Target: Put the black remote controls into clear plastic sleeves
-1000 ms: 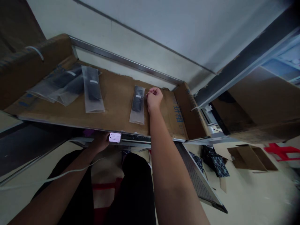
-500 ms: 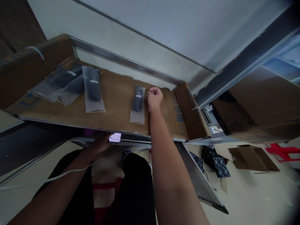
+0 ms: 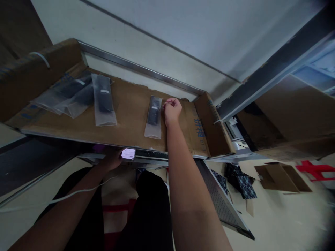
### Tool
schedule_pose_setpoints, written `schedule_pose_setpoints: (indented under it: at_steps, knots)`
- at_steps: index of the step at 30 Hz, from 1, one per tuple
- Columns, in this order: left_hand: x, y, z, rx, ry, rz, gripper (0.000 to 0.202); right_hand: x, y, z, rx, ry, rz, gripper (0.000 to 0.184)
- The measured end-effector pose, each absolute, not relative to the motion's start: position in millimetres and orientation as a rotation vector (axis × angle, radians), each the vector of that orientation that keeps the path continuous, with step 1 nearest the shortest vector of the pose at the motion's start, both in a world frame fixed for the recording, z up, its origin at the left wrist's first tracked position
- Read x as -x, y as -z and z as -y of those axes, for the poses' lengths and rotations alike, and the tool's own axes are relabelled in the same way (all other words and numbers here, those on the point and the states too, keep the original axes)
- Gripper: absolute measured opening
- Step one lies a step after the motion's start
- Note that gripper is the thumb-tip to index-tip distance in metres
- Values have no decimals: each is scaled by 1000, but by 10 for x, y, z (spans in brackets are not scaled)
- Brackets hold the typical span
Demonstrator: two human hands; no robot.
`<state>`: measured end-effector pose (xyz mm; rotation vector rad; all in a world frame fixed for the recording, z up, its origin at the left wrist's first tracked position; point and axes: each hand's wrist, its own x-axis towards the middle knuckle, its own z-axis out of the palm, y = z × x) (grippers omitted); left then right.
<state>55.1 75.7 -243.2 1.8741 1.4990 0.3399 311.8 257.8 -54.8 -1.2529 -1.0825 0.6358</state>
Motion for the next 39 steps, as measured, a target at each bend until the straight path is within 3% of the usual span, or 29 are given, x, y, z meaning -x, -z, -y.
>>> schedule_pose_setpoints:
  at_steps: [9, 18, 32, 39]
  knots:
    - [-540, 2497, -770, -1817, -510, -1514, 66, -3175, 584, -2624, 1276, -607, 1127, 12]
    - [-566, 2402, -759, -1819, -323, -1478, 58, -3185, 610, -2641, 1288, -604, 1167, 12]
    - [-519, 2512, -782, -1800, -523, -1438, 59, -3178, 593, -2638, 1267, -608, 1164, 9]
    - [-536, 2377, -758, -1785, -397, -1424, 63, -3163, 592, -2630, 1271, -582, 1124, 14]
